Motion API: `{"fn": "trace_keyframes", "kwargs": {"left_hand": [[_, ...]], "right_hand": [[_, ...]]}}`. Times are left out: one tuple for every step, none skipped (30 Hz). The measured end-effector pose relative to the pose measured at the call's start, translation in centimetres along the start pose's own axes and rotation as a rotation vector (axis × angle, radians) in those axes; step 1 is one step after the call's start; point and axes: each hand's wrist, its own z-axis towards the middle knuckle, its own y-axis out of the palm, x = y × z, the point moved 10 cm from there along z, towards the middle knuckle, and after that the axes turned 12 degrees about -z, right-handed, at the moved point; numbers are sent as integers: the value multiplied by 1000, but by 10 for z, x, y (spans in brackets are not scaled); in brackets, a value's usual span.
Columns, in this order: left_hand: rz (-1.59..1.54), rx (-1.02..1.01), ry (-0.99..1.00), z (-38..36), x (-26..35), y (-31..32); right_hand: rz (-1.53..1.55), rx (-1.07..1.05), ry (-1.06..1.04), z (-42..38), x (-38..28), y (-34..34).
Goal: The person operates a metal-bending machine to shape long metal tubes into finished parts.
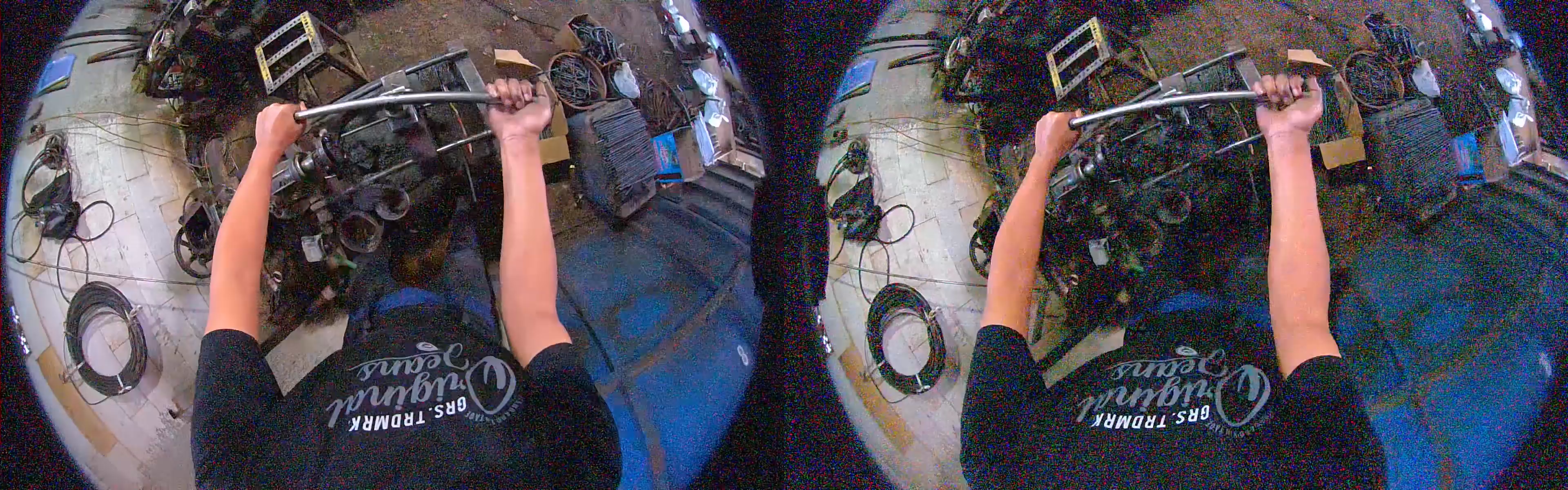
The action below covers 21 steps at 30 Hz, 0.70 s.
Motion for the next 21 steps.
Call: {"fn": "trace_keyframes", "kwargs": {"left_hand": [[0, 4, 1, 1, -2, 0], [-1, 15, 1, 0, -3, 0], [-1, 23, 3, 0, 0, -3], [40, -16, -18, -1, 2, -4], [41, -18, -23, -1, 1, -4], [3, 18, -3, -1, 4, -9], [-35, 55, 14, -3, 7, -13], [-21, 8, -41, -3, 5, -9], [-23, 7, -43, -4, 0, -7], [-6, 8, -20, -4, -2, -4], [9, 10, 1, -5, -3, 0], [4, 8, -3, -9, 2, -2], [-19, -10, -39, -13, 7, -8], [-40, -27, -74, -17, 11, -13], [-37, -25, -77, -20, 15, -16], [-37, -25, -89, -23, 18, -18], [-35, -27, -100, -25, 20, -20], [-17, -50, -137, -22, 21, -21], [-17, -60, -143, -19, 23, -22], [11, -69, -159, -20, 23, -20], [42, -69, -169, -19, 22, -20]], "right_hand": [[5, 1, -17, 3, -2, -1], [18, -72, -36, 3, -4, 4], [18, -76, -32, 1, -3, 8], [6, -36, -37, 0, -4, 7], [-8, 7, -40, -2, -5, 6], [-25, 23, -45, -2, -5, 4], [-31, 24, -36, -2, -3, 4], [-24, 25, -28, 0, -2, 4], [-14, 29, -24, 2, -3, 3], [-24, 19, -20, 9, -2, -1], [-30, 19, -18, 16, -1, -3], [-65, 91, -35, 21, -2, -11], [-97, 159, -54, 25, -4, -14], [-98, 217, -65, 30, -6, -15], [-97, 213, -62, 37, -5, -14], [-128, 255, -65, 42, -7, -17], [-159, 297, -67, 48, -9, -19], [-182, 247, -91, 61, -13, -31], [-186, 255, -82, 62, -12, -33], [-172, 256, -86, 60, -12, -37], [-153, 251, -97, 60, -14, -35]]}}
